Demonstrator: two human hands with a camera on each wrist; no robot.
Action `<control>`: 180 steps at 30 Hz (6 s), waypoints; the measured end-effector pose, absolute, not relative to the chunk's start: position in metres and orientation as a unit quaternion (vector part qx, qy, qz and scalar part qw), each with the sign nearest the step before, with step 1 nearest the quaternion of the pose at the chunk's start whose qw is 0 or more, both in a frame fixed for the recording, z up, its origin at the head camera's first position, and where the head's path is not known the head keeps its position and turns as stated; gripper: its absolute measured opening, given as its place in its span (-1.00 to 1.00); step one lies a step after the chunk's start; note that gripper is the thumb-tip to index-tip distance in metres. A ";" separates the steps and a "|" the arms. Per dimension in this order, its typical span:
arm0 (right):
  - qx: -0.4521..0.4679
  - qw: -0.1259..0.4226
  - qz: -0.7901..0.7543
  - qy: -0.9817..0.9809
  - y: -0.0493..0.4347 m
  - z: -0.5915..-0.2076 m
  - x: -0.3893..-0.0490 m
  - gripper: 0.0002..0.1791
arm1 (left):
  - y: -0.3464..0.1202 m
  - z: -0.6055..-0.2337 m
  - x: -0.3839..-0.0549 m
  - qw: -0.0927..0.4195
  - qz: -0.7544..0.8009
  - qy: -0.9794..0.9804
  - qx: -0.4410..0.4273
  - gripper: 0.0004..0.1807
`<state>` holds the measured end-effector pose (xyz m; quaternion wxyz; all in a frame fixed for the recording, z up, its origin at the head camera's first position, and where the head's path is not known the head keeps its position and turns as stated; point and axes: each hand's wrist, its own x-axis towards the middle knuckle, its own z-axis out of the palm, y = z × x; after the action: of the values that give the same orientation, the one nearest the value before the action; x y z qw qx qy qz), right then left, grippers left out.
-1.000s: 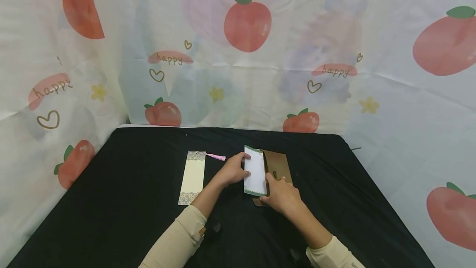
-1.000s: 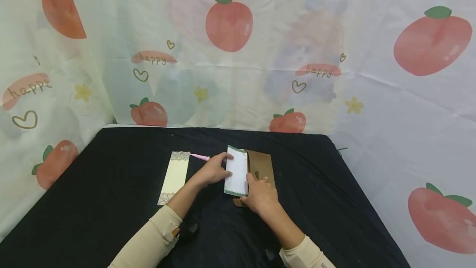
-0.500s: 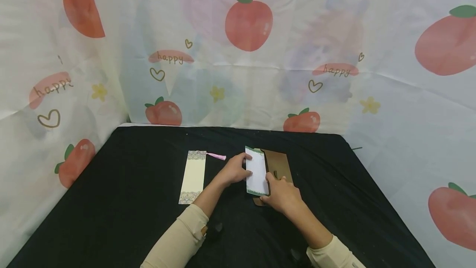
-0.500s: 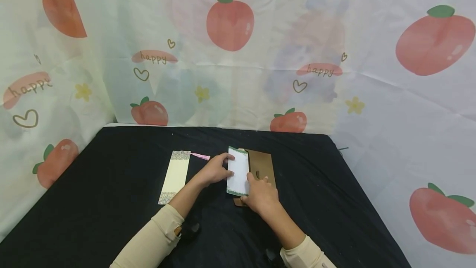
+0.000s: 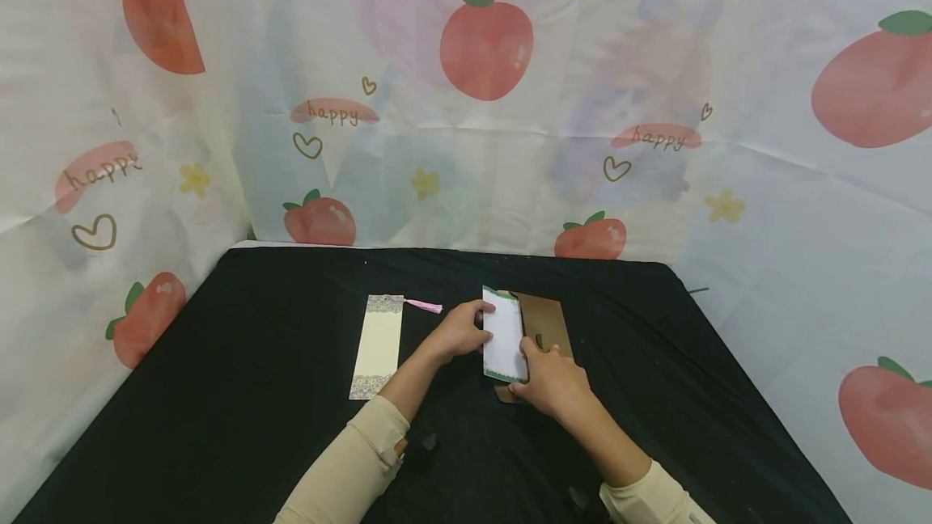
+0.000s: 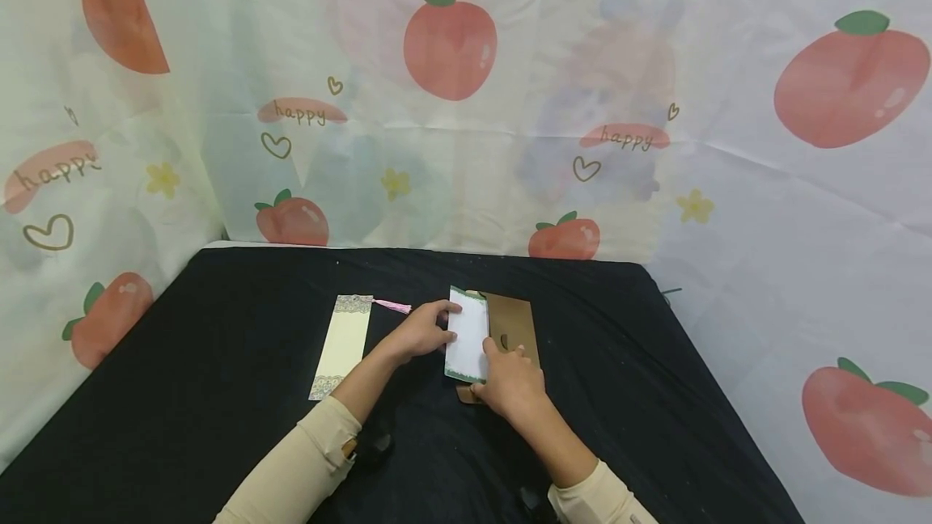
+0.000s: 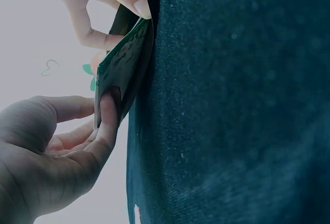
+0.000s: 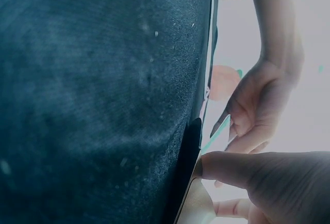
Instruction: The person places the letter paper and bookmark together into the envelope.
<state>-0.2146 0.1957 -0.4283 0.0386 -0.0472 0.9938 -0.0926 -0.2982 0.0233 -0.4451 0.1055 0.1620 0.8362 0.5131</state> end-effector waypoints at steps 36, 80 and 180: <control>-0.056 0.026 -0.103 0.993 0.196 -0.429 -0.213 -0.32 | 0.031 -0.448 -0.304 0.108 0.511 0.837 0.165 -0.51; -0.056 0.037 -0.093 0.993 0.197 -0.428 -0.214 -0.32 | 0.041 -0.453 -0.311 0.109 0.518 0.834 0.157 -0.52; -0.052 0.046 -0.101 0.992 0.195 -0.426 -0.215 -0.36 | 0.024 -0.445 -0.313 0.072 0.498 0.841 0.196 -0.46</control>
<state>-0.2147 0.1952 -0.4261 0.0464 -0.0518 0.9925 -0.1007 -0.3125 0.0241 -0.4451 0.0719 0.1964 0.8414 0.4983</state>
